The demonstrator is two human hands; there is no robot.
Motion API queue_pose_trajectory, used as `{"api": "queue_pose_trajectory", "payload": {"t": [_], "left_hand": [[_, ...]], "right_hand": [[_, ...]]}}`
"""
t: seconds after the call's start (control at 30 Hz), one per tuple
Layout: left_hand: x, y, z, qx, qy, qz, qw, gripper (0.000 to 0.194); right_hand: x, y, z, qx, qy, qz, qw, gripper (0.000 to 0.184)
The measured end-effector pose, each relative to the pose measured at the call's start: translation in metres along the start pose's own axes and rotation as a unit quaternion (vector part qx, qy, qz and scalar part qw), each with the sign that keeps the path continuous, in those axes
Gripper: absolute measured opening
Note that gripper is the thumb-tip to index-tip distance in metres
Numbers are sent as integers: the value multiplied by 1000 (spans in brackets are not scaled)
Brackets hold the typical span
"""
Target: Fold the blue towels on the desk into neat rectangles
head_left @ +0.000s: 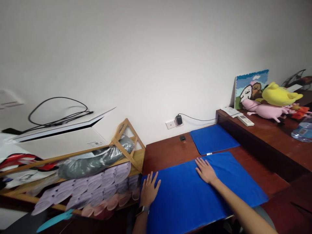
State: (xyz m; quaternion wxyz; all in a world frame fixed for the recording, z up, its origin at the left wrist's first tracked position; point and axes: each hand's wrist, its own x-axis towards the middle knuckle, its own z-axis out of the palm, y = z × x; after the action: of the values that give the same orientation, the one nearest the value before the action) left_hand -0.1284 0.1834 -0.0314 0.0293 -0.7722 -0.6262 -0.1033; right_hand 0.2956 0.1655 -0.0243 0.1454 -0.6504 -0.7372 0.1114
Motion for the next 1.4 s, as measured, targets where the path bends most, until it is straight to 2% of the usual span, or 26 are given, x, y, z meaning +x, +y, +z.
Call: {"api": "queue_pose_trajectory", "payload": {"t": [0.13, 0.2, 0.27, 0.37, 0.47, 0.53, 0.57, 0.63, 0.7, 0.77, 0.83, 0.9, 0.93, 1.0, 1.13, 1.23, 1.3, 1.4], "left_hand": [[-2, -19, 4, 12, 40, -29, 999, 60], [-4, -20, 3, 12, 49, -37, 998, 60], [-4, -16, 1, 15, 43, -52, 998, 60], [-4, -9, -3, 18, 23, -70, 997, 60], [-3, -5, -5, 20, 10, -80, 997, 59], [-3, -4, -5, 22, 4, -86, 996, 60], [-3, -4, -5, 23, 1, -88, 996, 60], [-4, -3, -6, 24, -3, -91, 996, 61], [-4, -2, -7, 21, -7, -92, 996, 61], [-5, -1, -8, 20, -10, -93, 995, 61], [-5, -1, -8, 23, -10, -96, 995, 61], [-4, -2, -7, 26, -6, -101, 995, 61], [-3, -2, -6, 25, -4, -103, 994, 61], [-2, -3, -5, 21, -6, -106, 994, 61], [-1, -2, -6, 14, -10, -114, 993, 62], [0, -1, -8, 18, -11, -126, 992, 62], [1, -2, -9, 27, -12, -125, 992, 62], [2, -2, -9, 47, -14, -120, 992, 63]], "right_hand": [[-21, 98, -23, -42, 23, 132, 990, 69], [-30, 132, -30, -53, 33, 179, 982, 73], [-35, 150, -33, -55, 41, 195, 978, 75], [-35, 150, -40, -64, 39, 209, 975, 73], [-27, 126, -50, -100, 29, 242, 965, 69], [-18, 95, -53, -118, 45, 219, 967, 66], [-13, 73, -51, -117, 54, 185, 974, 65], [0, 22, -41, -90, 58, 88, 990, 64], [11, -35, -24, -39, 24, 0, 999, 64], [19, -83, -4, 1, -23, -49, 999, 66], [22, -112, 12, 21, -53, -70, 996, 68], [21, -115, 20, 24, -57, -75, 995, 68], [18, -106, 21, 20, -52, -71, 996, 68], [10, -69, 14, 2, -41, -43, 998, 69], [-13, 45, -17, -55, -28, 81, 995, 70], [-27, 121, -39, -88, -17, 190, 978, 71], [-33, 149, -47, -98, -11, 232, 968, 71], [-36, 161, -50, -104, -4, 243, 964, 71]]}}
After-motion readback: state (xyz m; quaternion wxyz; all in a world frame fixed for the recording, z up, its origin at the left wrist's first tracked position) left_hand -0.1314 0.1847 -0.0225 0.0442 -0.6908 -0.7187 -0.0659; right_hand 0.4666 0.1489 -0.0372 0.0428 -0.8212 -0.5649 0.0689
